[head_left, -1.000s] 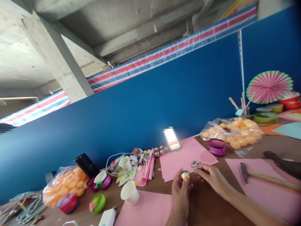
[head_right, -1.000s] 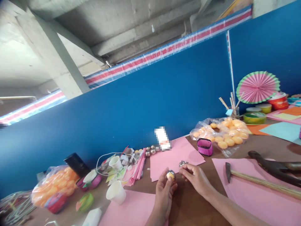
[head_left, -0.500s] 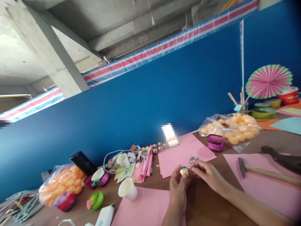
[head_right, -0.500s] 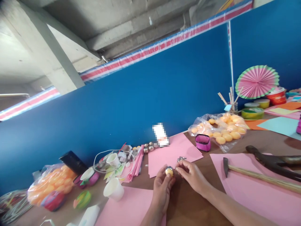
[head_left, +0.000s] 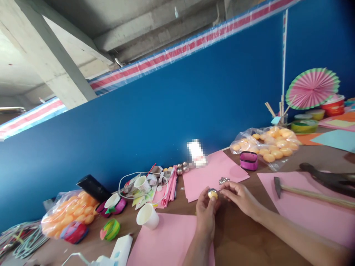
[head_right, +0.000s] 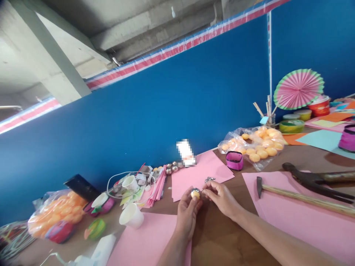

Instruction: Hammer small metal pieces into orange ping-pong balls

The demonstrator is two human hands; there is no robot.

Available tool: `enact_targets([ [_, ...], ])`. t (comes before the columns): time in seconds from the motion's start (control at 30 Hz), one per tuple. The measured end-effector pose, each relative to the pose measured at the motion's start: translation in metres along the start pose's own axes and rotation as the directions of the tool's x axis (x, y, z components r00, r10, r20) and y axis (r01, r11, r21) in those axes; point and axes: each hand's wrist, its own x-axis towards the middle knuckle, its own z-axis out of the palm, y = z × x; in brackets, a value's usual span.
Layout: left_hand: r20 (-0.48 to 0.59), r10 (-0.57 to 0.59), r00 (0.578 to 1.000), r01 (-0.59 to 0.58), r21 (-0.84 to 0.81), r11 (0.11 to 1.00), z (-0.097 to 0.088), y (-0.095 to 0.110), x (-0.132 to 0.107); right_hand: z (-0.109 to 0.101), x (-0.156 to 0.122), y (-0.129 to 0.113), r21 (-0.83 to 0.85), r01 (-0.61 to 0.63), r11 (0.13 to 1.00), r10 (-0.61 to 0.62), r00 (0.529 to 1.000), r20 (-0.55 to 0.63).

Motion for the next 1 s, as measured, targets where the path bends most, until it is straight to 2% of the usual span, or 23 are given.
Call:
enact_targets([
  [0.3,-0.003,-0.003,1.000,0.003,0.040,0.999,-0.001,0.000,0.001,-0.001,-0.002,-0.011,-0.015,0.000,1.000,0.000,1.000,0.027],
  [0.5,0.003,0.052,0.999,-0.052,0.132,0.990,-0.003,-0.002,0.001,-0.001,-0.004,-0.018,0.013,-0.010,1.000,0.010,0.998,0.058],
  [0.67,0.008,0.096,0.995,-0.096,0.214,0.972,-0.005,-0.004,0.002,-0.002,-0.006,-0.018,-0.022,-0.065,0.998,0.066,0.995,0.071],
  [0.8,0.047,0.124,0.991,-0.131,0.234,0.963,-0.006,-0.005,0.002,-0.001,-0.007,-0.017,0.005,-0.065,0.998,0.065,0.994,0.093],
  [1.0,0.060,0.112,0.992,-0.123,0.230,0.965,-0.006,-0.005,0.002,0.000,-0.006,-0.013,0.037,-0.055,0.998,0.050,0.993,0.105],
])
